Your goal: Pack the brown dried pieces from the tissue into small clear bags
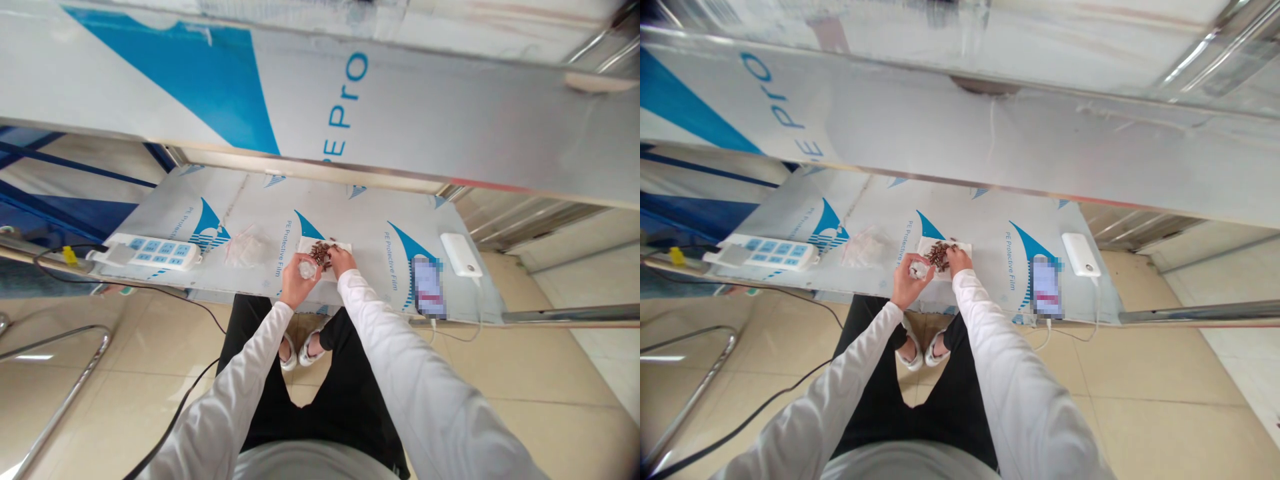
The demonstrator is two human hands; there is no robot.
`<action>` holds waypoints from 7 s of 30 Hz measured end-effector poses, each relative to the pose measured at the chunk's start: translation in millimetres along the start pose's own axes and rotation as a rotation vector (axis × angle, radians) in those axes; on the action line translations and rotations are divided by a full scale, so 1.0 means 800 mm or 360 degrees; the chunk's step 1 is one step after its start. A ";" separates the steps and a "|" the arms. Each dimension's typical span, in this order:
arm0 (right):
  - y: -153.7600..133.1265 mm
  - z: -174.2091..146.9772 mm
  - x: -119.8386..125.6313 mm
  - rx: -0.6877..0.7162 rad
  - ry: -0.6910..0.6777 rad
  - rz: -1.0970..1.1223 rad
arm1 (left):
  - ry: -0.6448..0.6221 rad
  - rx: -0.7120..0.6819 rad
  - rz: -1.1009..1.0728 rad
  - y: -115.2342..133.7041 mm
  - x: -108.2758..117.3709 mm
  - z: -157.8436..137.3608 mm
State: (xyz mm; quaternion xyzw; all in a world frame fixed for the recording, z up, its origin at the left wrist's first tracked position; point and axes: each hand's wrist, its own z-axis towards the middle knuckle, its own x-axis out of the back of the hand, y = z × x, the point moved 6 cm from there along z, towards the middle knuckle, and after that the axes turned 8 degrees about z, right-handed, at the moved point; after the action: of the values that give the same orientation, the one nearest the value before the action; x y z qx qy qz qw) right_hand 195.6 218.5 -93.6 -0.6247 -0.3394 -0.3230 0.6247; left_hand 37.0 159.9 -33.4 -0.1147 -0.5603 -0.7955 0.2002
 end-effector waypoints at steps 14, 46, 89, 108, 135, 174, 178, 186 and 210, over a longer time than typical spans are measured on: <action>-0.110 -0.079 0.089 0.0392 0.0306 0.1029 | -0.0014 -0.0032 -0.0049 0.007 -0.013 0.007; -0.085 -0.094 0.094 -0.0192 0.0170 0.1891 | -0.0061 0.0401 -0.0794 0.039 0.028 0.000; -0.094 -0.121 0.093 -0.0724 0.0114 0.2140 | -0.0501 0.1057 -0.1072 0.053 0.007 -0.007; -0.076 -0.151 0.072 -0.0283 0.0141 0.1967 | -0.0651 0.0768 -0.0882 0.045 0.010 -0.035; 0.109 -0.089 0.177 -0.0407 0.1066 0.0594 | 0.0051 0.0761 0.1034 -0.125 0.162 0.042; -0.136 -0.163 0.076 0.0019 0.0180 0.1375 | -0.0148 0.0632 -0.0556 0.055 0.077 -0.066; -0.140 -0.171 0.079 0.0100 0.0191 0.1268 | -0.0182 0.0667 -0.0608 0.047 0.074 -0.067; -0.144 -0.175 0.075 0.0261 -0.0101 0.1215 | -0.0557 0.0661 -0.0571 0.035 0.069 -0.063; -0.133 -0.189 0.052 0.0259 0.0053 0.0730 | -0.0584 0.0358 0.1170 0.057 0.090 -0.077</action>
State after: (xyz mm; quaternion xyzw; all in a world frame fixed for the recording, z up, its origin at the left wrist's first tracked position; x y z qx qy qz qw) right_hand 133.9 66.9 1.9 -0.6275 -0.2032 -0.1546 0.7356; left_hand -3.9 74.9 13.1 -0.4238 -0.5919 -0.5715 0.3787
